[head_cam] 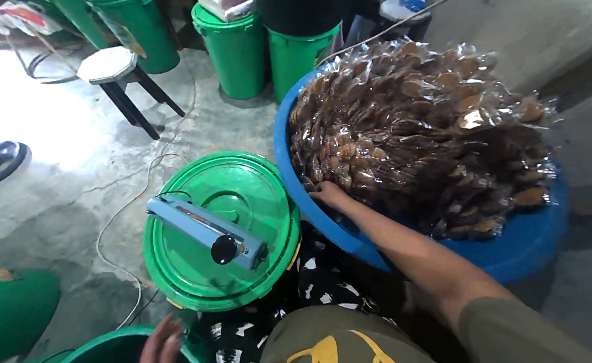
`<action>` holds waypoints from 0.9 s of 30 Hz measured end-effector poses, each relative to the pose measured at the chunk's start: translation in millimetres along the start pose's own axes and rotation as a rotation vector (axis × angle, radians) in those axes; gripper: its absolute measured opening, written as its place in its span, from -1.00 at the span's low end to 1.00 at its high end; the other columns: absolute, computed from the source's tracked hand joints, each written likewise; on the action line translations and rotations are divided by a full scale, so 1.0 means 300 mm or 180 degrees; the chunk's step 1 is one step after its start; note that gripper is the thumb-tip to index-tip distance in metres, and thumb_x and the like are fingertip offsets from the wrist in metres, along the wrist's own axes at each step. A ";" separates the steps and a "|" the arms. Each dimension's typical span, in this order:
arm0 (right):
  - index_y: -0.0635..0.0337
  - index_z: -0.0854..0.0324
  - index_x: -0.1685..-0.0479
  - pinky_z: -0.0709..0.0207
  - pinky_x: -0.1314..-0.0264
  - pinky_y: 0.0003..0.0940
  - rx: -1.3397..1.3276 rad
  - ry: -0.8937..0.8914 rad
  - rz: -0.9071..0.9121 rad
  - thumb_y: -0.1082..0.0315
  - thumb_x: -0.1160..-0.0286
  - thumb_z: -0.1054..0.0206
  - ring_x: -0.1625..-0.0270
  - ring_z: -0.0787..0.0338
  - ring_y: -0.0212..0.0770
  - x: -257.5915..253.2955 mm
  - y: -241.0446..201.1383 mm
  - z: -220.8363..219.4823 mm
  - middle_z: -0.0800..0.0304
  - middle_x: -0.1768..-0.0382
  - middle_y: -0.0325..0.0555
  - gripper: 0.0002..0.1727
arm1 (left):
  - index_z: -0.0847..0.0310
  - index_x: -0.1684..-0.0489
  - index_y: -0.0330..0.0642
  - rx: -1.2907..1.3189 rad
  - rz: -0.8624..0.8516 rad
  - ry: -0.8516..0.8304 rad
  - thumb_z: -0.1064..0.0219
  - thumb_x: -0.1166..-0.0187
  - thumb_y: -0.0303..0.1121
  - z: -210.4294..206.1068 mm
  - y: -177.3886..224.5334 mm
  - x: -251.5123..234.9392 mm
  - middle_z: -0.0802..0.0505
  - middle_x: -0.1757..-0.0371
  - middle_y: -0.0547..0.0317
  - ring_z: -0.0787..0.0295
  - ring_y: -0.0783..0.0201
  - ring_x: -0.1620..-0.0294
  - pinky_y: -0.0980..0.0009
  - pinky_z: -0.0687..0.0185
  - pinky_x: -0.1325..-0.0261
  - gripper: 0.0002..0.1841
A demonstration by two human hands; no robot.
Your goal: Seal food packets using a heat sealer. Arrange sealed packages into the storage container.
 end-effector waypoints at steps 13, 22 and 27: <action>0.47 -0.54 -0.46 -0.54 -0.47 -0.09 -0.0835 -0.0463 0.2511 0.10 -0.41 -0.45 -0.43 -0.62 0.05 0.559 -0.305 -0.381 -0.58 -0.41 0.31 -0.29 | 0.02 -0.69 -0.04 0.2871 0.0359 -0.1198 0.01 -0.74 -0.31 -0.600 0.278 -0.066 -0.73 -0.09 0.20 -0.79 0.36 0.06 0.36 -0.79 0.02 -0.47; 0.52 -0.63 -0.22 -0.60 -0.35 -0.19 -0.0427 0.0008 0.1803 0.53 -0.58 -0.27 -0.16 -0.79 -0.13 0.292 -0.525 -0.534 -0.82 -0.06 0.22 -0.69 | -0.22 -0.65 -0.36 0.1461 -0.0353 0.0380 -0.40 -0.51 -0.44 -0.342 0.152 -0.170 -0.57 -0.48 -0.24 -0.62 0.08 -0.38 0.20 -0.60 -0.38 -0.32; 0.34 -0.46 -0.51 -0.62 -0.31 0.15 0.0734 0.0112 0.1863 0.34 -0.71 -0.19 -0.19 -0.83 0.21 0.108 -0.651 -0.589 -0.82 -0.11 0.30 -0.55 | -0.21 -0.68 -0.31 0.1211 -0.0197 0.0842 -0.41 -0.53 -0.38 -0.253 0.132 -0.296 -0.54 -0.49 -0.35 -0.57 -0.09 -0.44 0.06 -0.54 -0.43 -0.30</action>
Point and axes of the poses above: each hand's wrist, its own x-axis away from the middle knuckle, its own z-axis out of the back of the hand, y = z × x, the point moved 9 cm from there along -x, towards the middle knuckle
